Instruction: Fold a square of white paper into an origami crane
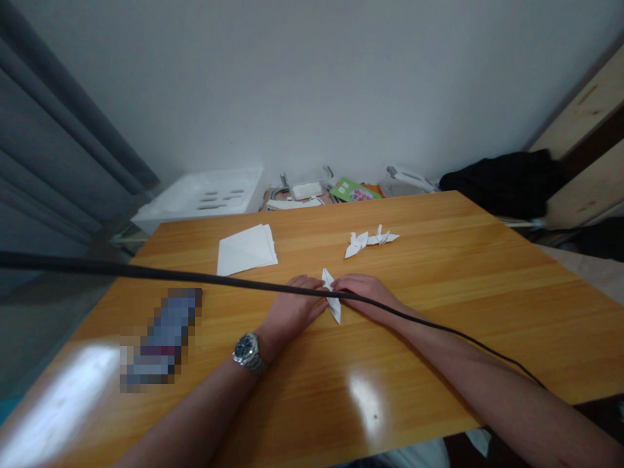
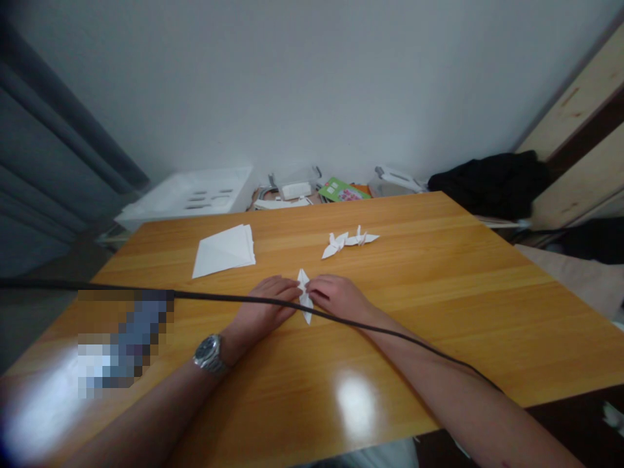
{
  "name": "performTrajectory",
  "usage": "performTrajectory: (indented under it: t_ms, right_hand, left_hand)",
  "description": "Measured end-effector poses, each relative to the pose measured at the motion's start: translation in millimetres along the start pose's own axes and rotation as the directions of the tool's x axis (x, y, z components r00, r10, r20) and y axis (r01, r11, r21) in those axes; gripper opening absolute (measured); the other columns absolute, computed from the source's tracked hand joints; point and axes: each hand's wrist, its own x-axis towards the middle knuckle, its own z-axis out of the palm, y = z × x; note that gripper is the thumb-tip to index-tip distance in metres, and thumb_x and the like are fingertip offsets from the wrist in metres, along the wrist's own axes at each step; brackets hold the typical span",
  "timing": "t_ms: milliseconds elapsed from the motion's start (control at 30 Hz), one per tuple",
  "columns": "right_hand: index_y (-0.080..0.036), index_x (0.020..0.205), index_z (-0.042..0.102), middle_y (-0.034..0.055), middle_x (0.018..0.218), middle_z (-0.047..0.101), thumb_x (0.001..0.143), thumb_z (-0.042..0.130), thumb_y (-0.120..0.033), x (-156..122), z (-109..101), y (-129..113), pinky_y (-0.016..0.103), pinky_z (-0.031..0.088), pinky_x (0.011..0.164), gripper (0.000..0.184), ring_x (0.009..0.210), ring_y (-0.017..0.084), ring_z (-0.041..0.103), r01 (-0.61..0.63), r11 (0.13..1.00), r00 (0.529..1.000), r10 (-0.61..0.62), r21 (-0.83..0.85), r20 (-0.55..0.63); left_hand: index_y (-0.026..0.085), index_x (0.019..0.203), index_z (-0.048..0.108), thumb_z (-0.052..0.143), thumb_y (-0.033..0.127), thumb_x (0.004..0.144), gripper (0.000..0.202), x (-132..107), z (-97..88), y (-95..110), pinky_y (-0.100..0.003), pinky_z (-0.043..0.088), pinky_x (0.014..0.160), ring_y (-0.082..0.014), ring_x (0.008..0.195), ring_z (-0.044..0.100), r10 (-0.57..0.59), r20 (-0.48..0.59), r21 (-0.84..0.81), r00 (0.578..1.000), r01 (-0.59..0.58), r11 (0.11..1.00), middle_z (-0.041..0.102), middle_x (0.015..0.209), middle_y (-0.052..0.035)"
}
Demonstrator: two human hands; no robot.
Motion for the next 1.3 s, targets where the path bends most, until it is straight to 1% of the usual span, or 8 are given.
performTrajectory:
  t_ms: [300, 533, 733, 900, 1033, 1100, 1200, 1300]
  right_hand:
    - [-0.021, 0.106, 0.072, 0.0096, 0.11, 0.074, 0.099, 0.058, -0.023, 1.5, 4.8, 4.4, 0.036, 0.056, 0.09, 0.016, 0.102, 0.022, 0.069, 0.066, 0.996, 0.998, -0.066, -0.058, -0.011]
    - [-0.02, 0.097, 0.072, 0.0081, 0.102, 0.074, 0.096, 0.063, -0.022, 4.1, 9.9, 9.4, 0.035, 0.054, 0.087, 0.01, 0.096, 0.021, 0.068, -0.033, 0.999, 0.999, 0.034, 0.039, -0.034]
    - [-0.02, 0.091, 0.071, 0.0071, 0.099, 0.072, 0.094, 0.064, -0.022, 7.5, 15.8, 13.6, 0.034, 0.052, 0.086, 0.008, 0.094, 0.02, 0.066, -0.069, 0.996, 0.996, 0.072, 0.06, -0.055]
    - [-0.018, 0.084, 0.068, 0.0054, 0.089, 0.071, 0.092, 0.065, -0.022, 13.5, 14.7, 6.8, 0.03, 0.049, 0.077, 0.01, 0.084, 0.019, 0.064, -0.166, 0.985, 0.984, 0.169, 0.042, -0.058]
    - [-0.02, 0.092, 0.064, 0.0007, 0.086, 0.07, 0.089, 0.069, -0.025, 15.6, 12.2, -2.8, 0.028, 0.049, 0.071, 0.008, 0.078, 0.017, 0.065, -0.296, 0.939, 0.945, 0.315, 0.176, -0.087]
    - [-0.021, 0.093, 0.062, -0.0005, 0.085, 0.07, 0.088, 0.07, -0.024, 15.8, 12.2, -5.1, 0.027, 0.049, 0.069, 0.01, 0.076, 0.017, 0.064, -0.32, 0.92, 0.932, 0.349, 0.226, -0.1]
    - [-0.02, 0.088, 0.066, 0.0003, 0.083, 0.068, 0.088, 0.069, -0.021, 16.0, 13.4, -3.7, 0.028, 0.049, 0.07, 0.004, 0.077, 0.017, 0.063, -0.279, 0.944, 0.945, 0.302, 0.177, -0.125]
    - [-0.02, 0.091, 0.072, 0.0043, 0.094, 0.07, 0.091, 0.067, -0.019, 15.6, 16.4, 3.2, 0.03, 0.05, 0.078, 0.005, 0.088, 0.019, 0.065, -0.172, 0.977, 0.971, 0.19, 0.129, -0.145]
  left_hand:
    - [0.02, 0.104, 0.07, 0.056, 0.026, 0.099, 0.016, -0.8, 2.3, -1.4, -0.035, 0.053, 0.089, -0.0217, 0.097, 0.067, -0.06, -0.017, -0.064, 0.998, 0.059, 0.996, 0.073, 0.106, -0.0057]
    - [0.021, 0.1, 0.07, 0.057, 0.029, 0.098, 0.016, 3.5, 6.1, -2.4, -0.037, 0.053, 0.088, -0.0228, 0.096, 0.066, -0.12, 0.022, -0.1, 0.993, 0.122, 0.988, 0.071, 0.103, -0.006]
    - [0.019, 0.094, 0.069, 0.059, 0.024, 0.095, 0.011, 6.4, 19.8, -9.7, -0.037, 0.053, 0.092, -0.0225, 0.101, 0.065, -0.223, -0.041, -0.285, 0.974, 0.202, 0.937, 0.07, 0.108, -0.0083]
    - [0.019, 0.093, 0.067, 0.059, 0.02, 0.093, 0.008, 9.4, 23.3, -12.7, -0.038, 0.051, 0.097, -0.0225, 0.104, 0.064, -0.243, -0.051, -0.336, 0.969, 0.213, 0.917, 0.069, 0.111, -0.0091]
    - [0.02, 0.096, 0.062, 0.06, 0.023, 0.093, 0.005, 10.7, 18.9, -10.8, -0.036, 0.053, 0.087, -0.0212, 0.094, 0.065, -0.28, -0.025, -0.335, 0.96, 0.256, 0.907, 0.069, 0.099, -0.0056]
    - [0.021, 0.096, 0.058, 0.06, 0.023, 0.092, 0.005, 10.7, 16.7, -9.3, -0.034, 0.053, 0.081, -0.02, 0.088, 0.065, -0.322, -0.025, -0.346, 0.947, 0.294, 0.891, 0.068, 0.095, -0.0035]
    - [0.021, 0.093, 0.056, 0.06, 0.022, 0.093, 0.004, 10.9, 15.9, -8.3, -0.033, 0.053, 0.081, -0.0196, 0.088, 0.065, -0.314, -0.027, -0.342, 0.949, 0.286, 0.895, 0.067, 0.094, -0.0026]
    - [0.02, 0.095, 0.059, 0.058, 0.02, 0.095, 0.001, 10.9, 17.9, -8.5, -0.035, 0.053, 0.09, -0.0197, 0.098, 0.064, -0.264, -0.057, -0.327, 0.963, 0.232, 0.916, 0.066, 0.101, -0.0043]
